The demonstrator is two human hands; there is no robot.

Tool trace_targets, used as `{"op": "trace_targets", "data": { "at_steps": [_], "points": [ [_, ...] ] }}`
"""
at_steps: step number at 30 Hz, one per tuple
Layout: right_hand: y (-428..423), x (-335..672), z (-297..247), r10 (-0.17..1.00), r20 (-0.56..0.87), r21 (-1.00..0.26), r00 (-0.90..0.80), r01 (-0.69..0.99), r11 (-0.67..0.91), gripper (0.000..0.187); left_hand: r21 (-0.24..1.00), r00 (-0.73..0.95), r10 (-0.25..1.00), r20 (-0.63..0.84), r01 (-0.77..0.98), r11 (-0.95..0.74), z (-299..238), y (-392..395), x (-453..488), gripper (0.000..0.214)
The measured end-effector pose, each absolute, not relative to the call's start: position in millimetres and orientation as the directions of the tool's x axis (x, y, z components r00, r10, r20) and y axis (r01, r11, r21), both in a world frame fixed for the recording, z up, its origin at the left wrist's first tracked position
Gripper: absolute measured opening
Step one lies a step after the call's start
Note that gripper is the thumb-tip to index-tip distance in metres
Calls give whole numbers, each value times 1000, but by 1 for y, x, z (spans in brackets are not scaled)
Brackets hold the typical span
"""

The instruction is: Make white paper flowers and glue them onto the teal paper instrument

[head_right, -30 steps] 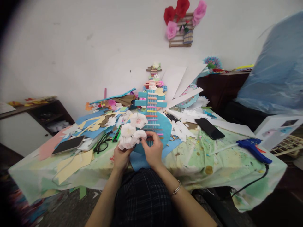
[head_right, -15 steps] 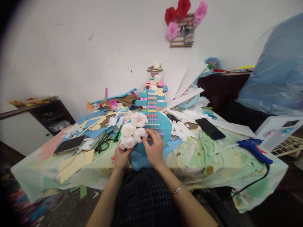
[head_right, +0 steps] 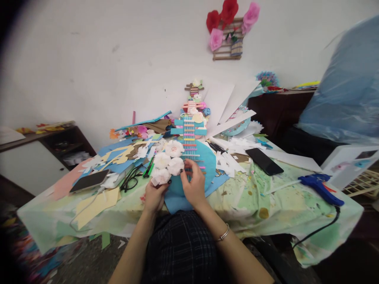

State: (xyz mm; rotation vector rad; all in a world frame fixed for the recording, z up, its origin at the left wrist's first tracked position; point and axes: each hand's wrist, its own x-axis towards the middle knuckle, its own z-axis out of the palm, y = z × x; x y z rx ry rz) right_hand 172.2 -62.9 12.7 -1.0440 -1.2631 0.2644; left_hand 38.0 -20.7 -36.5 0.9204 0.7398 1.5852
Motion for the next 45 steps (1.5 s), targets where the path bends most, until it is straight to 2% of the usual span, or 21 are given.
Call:
{"op": "trace_targets", "data": {
  "at_steps": [5, 12, 16, 21, 24, 26, 28, 30, 33, 36, 40, 45],
  "points": [
    [-64, 177, 10, 721, 627, -775, 295, 335, 536, 30, 831, -92, 989, 113, -536, -145, -30, -22, 38, 49],
    [-63, 173, 11, 762, 593, -781, 262, 419, 464, 30, 862, -31, 998, 50, -503, -59, -24, -26, 38, 53],
    [-65, 183, 9, 812, 531, -809, 240, 429, 402, 32, 910, 22, 1000, 7, -414, 3, -23, -37, 31, 53],
    [-65, 204, 1, 883, 440, -852, 163, 385, 354, 40, 978, 124, 992, -38, -201, 62, -21, -49, 13, 52],
    [-64, 211, -3, 900, 413, -867, 142, 363, 341, 39, 998, 30, 1000, -1, -63, 3, -16, -46, 0, 63],
    [-62, 214, -5, 907, 399, -874, 133, 355, 332, 35, 983, -62, 988, 145, 119, -137, -9, -41, -5, 68],
    [-59, 215, -6, 912, 390, -875, 128, 360, 323, 33, 848, -11, 920, 393, 392, -357, -1, -36, -4, 56],
    [-56, 216, -6, 913, 389, -868, 126, 382, 317, 35, 632, 165, 821, 547, 562, -534, 6, -30, 3, 37],
    [-52, 217, -2, 915, 388, -843, 111, 443, 304, 37, 545, 276, 788, 551, 595, -590, 12, -21, 18, 28],
    [-48, 216, 2, 923, 376, -808, 78, 515, 286, 32, 540, 289, 801, 524, 614, -575, 12, -12, 26, 29],
    [-43, 213, 5, 937, 349, -756, 14, 596, 273, 19, 540, 331, 808, 487, 613, -577, 10, -9, 26, 17],
    [-41, 208, 7, 934, 355, -702, -42, 647, 296, 20, 558, 323, 818, 476, 608, -565, 8, -10, 23, 14]
  ]
}}
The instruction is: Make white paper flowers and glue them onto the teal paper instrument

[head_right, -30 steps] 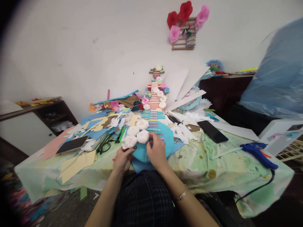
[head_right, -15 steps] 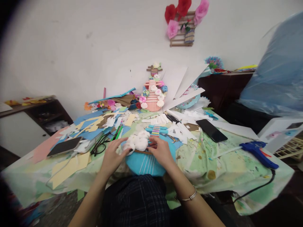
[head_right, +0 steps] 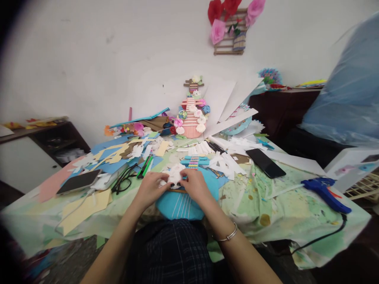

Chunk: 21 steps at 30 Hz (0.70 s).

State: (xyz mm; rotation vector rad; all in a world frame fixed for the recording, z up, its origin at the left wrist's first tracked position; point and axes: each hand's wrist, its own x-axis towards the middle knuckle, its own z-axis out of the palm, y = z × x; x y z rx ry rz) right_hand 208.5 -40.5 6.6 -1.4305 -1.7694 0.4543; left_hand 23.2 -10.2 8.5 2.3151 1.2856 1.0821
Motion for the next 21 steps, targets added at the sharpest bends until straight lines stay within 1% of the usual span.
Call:
{"op": "trace_targets", "data": {
  "at_steps": [8, 11, 13, 15, 17, 19, 21],
  "points": [
    [-42, 210, 5, 929, 368, -698, -48, 646, 309, 19, 667, 273, 838, 473, 511, -543, 10, -11, 26, 15],
    [-42, 210, 3, 923, 383, -705, -42, 632, 322, 17, 741, 187, 862, 471, 447, -501, 9, -11, 20, 16],
    [-42, 210, 2, 919, 393, -717, -35, 614, 330, 14, 799, 81, 887, 455, 401, -447, 6, -11, 9, 21],
    [-43, 210, 2, 914, 405, -729, -22, 596, 337, 15, 854, -34, 910, 414, 361, -375, 2, -12, -8, 27],
    [-45, 210, 2, 908, 419, -736, -8, 582, 345, 18, 900, -105, 933, 344, 320, -296, -3, -15, -25, 28],
    [-47, 209, 2, 901, 433, -739, 7, 575, 350, 20, 938, -106, 961, 257, 268, -221, -7, -22, -36, 31],
    [-49, 209, 3, 896, 444, -742, 28, 572, 350, 21, 962, -65, 982, 179, 220, -161, -9, -29, -40, 34]
  ]
}}
